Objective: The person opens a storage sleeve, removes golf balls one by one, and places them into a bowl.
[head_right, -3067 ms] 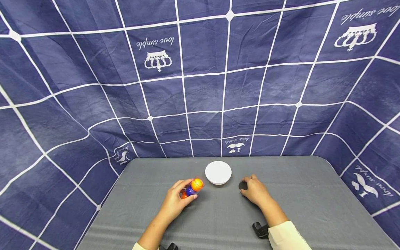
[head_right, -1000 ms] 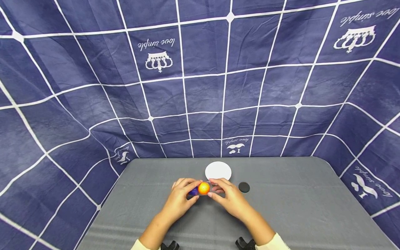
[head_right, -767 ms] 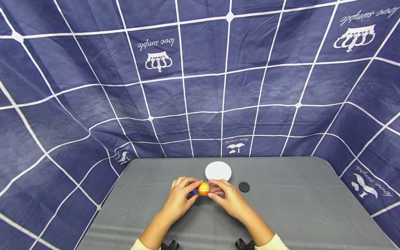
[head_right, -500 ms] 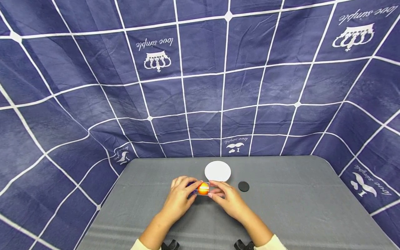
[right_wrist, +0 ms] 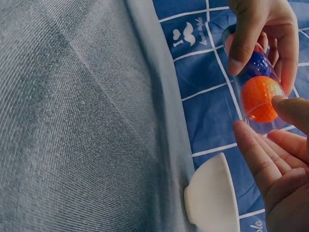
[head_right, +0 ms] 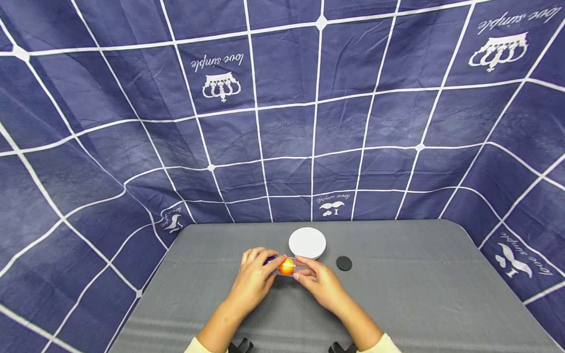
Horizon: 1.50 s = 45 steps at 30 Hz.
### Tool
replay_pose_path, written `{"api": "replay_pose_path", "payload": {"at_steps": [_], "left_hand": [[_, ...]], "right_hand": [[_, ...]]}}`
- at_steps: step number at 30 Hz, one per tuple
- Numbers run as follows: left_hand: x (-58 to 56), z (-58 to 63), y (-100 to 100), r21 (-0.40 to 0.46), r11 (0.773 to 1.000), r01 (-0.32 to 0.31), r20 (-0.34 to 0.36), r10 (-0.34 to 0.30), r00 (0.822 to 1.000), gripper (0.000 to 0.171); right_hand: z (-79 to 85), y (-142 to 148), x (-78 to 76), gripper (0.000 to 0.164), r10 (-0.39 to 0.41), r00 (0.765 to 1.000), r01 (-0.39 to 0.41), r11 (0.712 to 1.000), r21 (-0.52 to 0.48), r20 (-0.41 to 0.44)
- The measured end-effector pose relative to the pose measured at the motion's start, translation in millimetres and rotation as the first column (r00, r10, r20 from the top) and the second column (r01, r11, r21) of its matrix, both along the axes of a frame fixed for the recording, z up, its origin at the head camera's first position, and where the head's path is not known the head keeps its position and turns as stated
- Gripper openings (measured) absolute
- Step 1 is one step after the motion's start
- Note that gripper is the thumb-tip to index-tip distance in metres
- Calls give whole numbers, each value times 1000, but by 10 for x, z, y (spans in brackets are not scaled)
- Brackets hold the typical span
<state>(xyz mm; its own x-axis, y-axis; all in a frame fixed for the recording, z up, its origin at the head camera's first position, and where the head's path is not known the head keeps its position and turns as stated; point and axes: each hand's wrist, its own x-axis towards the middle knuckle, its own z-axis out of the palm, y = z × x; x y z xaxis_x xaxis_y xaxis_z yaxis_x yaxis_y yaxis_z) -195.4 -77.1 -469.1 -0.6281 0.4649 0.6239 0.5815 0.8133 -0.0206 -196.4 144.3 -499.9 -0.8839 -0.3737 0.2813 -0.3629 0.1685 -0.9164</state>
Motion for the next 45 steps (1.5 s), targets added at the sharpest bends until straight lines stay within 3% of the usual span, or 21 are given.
{"api": "replay_pose_path", "payload": {"at_steps": [13, 34, 45], "left_hand": [[-23, 27, -4, -47, 999, 2, -54, -5, 999, 53], [-4, 10, -11, -15, 1000, 9, -12, -10, 1000, 53], [16, -28, -21, 43, 999, 20, 6, -20, 1000, 54]], "right_hand": [[-24, -34, -4, 54, -14, 999, 14, 1000, -2, 48], [11, -16, 19, 52, -32, 996, 34, 999, -20, 87], [2, 26, 7, 48, -27, 998, 30, 998, -59, 51]]}}
